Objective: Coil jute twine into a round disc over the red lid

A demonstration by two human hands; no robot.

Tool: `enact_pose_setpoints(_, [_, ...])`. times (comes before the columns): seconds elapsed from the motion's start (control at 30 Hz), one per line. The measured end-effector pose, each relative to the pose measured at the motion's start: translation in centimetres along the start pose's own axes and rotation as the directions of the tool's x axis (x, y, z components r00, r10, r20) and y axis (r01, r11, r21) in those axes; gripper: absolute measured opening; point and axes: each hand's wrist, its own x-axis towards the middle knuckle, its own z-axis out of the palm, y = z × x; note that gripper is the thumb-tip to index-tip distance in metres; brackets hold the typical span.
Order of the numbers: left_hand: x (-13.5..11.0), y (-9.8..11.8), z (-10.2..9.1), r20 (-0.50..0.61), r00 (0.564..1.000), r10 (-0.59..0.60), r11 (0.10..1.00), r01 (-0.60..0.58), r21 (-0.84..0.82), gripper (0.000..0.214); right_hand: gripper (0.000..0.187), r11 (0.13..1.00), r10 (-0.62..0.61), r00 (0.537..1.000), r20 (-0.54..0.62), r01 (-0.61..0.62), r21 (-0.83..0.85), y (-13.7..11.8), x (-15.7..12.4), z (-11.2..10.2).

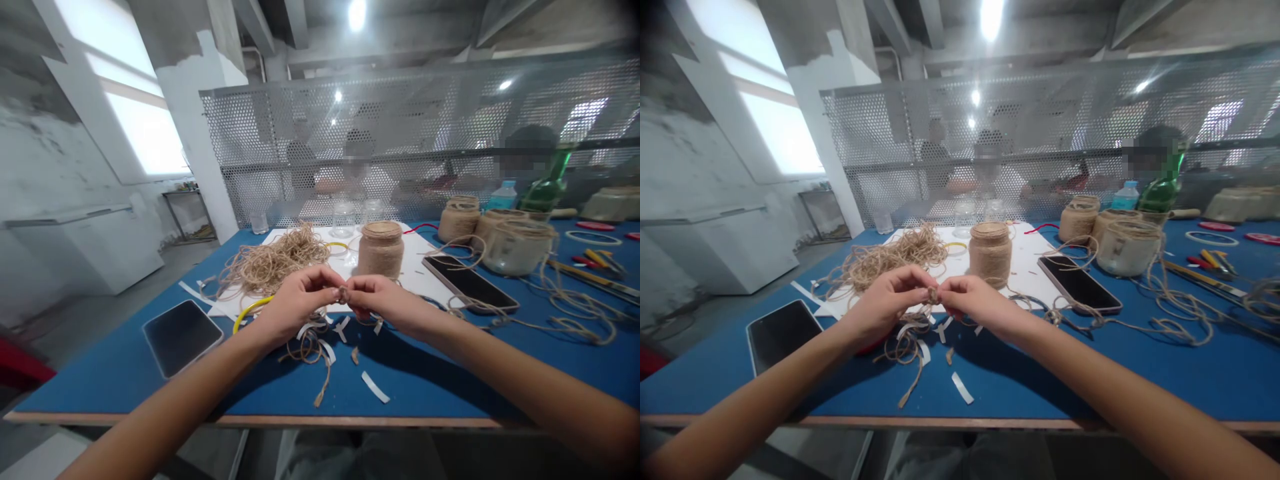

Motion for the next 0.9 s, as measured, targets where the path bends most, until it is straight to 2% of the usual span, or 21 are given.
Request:
enact_pose_setpoints(0.17, [0.1, 0.4, 0.0, 0.060, 0.998, -0.025, 0.986, 0.015, 0.166, 0.009, 0.016, 0.998, 0.052, 0.999, -0.008, -0.052, -0.044, -0.8, 0.0, -0.6])
enact_pose_setpoints(0.3, [0.1, 0.1, 0.3, 0.071, 0.996, -0.045, 0.931, 0.016, 0.364, 0.009, 0.013, 0.976, 0.063, 0.997, -0.041, -0.070, -0.208, -0.8, 0.1, -0.8])
enact_pose_setpoints(0.4, [0.2, -0.3, 0.7, 0.015, 0.997, 0.081, 0.829, -0.076, 0.554, 0.012, 0.013, 0.909, -0.003, 0.995, -0.103, -0.040, -0.415, -0.9, 0.2, -0.7])
enact_pose_setpoints(0.5, [0.2, -0.8, 0.9, -0.005, 0.988, 0.155, 0.693, -0.105, 0.713, 0.015, 0.012, 0.803, -0.102, 0.983, -0.153, -0.010, -0.595, -1.3, 0.2, -0.5])
enact_pose_setpoints(0.6, [0.3, -1.2, 0.6, -0.009, 0.982, 0.189, 0.563, -0.101, 0.820, 0.009, 0.012, 0.728, -0.168, 0.972, -0.166, 0.009, -0.685, -2.0, 0.0, -0.1])
enact_pose_setpoints(0.67, [0.4, -1.4, 0.3, -0.019, 0.978, 0.207, 0.531, -0.096, 0.842, 0.010, 0.012, 0.708, -0.212, 0.960, -0.183, 0.022, -0.706, -2.2, -0.3, 0.4])
enact_pose_setpoints(0.77, [0.4, -1.2, 0.1, -0.079, 0.973, 0.215, 0.602, -0.068, 0.796, 0.011, 0.011, 0.720, -0.282, 0.933, -0.222, 0.053, -0.692, -2.0, -1.0, 1.3])
enact_pose_setpoints(0.83, [0.4, -1.0, 0.1, -0.152, 0.971, 0.183, 0.750, -0.038, 0.661, 0.013, 0.011, 0.782, -0.297, 0.923, -0.243, 0.090, -0.616, -1.7, -1.4, 1.9])
enact_pose_setpoints(0.9, [0.4, -0.8, 0.2, -0.183, 0.980, 0.079, 0.926, -0.004, 0.377, 0.015, 0.011, 0.864, -0.260, 0.937, -0.235, 0.117, -0.490, -1.2, -1.5, 2.1])
